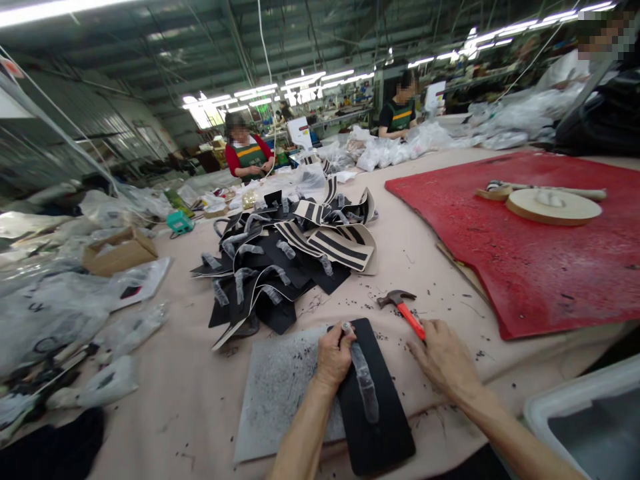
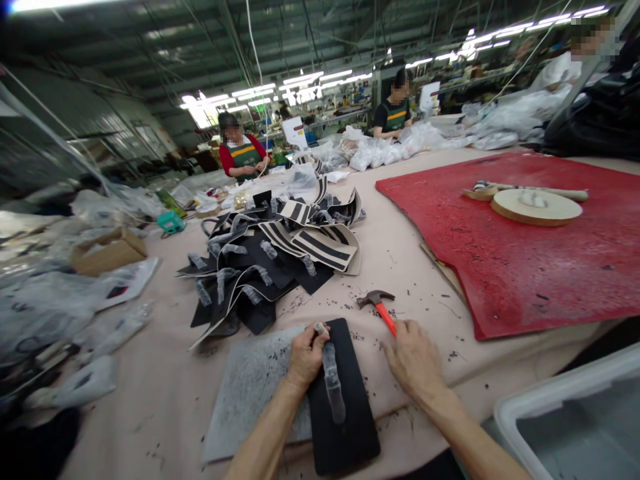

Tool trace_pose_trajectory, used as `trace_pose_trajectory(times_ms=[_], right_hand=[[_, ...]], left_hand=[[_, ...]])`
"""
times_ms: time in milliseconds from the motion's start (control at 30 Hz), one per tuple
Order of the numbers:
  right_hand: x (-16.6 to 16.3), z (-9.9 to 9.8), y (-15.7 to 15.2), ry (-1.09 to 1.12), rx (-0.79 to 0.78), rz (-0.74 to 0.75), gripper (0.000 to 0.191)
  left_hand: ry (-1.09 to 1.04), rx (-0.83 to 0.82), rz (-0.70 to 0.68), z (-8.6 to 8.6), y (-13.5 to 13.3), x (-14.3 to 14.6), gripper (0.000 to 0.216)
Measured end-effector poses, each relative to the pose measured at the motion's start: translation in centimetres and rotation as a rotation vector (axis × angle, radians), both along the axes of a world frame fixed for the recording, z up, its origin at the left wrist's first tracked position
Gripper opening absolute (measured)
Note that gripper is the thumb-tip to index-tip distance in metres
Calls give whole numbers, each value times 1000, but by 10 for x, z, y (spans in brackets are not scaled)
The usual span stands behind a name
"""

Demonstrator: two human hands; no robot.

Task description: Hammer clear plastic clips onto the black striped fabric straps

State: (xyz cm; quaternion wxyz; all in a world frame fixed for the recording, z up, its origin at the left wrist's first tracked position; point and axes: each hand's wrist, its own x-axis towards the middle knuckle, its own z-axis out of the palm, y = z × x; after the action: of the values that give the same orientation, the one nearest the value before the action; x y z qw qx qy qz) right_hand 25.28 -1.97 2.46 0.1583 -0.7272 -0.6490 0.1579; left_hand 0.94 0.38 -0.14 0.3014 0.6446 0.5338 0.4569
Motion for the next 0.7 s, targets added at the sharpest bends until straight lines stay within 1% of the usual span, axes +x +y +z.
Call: trace_pose_trajectory(times_ms=[67,133,200,300,333,367,433,500,533,567,633,700], right_hand=[[22,-5,6,11,-139,-45,21],[31,-3,10,98,-237,-39,9],[29,7,12,205,-303,-9,5],[13,35,10,365,-374,25,16],[7,46,7,407,-351,33,21],[1,55,3,432,-291,50,26],[-7,69,-5,411,-67,116,34],[-11,73,-14,286,159,222,35],[-11,73,-18,196,208,282,33],[-10,72,-20,106,213,332,31],[-5,76,-20,-37,142,424,25],[-1,93,-16,-100,117,462,23]], left_hand=[[2,-1,-10,1,0,0,17],[6,-4,-18,2,-1,0,16],[10,-5,-29,3,-1,0,16],[19,4,-50,6,-3,0,16],[25,8,-58,7,-4,0,16],[32,13,-64,7,-4,0,16],[43,23,-71,6,-4,0,16],[51,33,-71,4,-3,0,17],[60,39,-65,3,-3,0,17],[73,42,-57,2,-2,0,16],[99,47,-46,1,-1,0,15],[104,53,-49,0,0,0,15]])
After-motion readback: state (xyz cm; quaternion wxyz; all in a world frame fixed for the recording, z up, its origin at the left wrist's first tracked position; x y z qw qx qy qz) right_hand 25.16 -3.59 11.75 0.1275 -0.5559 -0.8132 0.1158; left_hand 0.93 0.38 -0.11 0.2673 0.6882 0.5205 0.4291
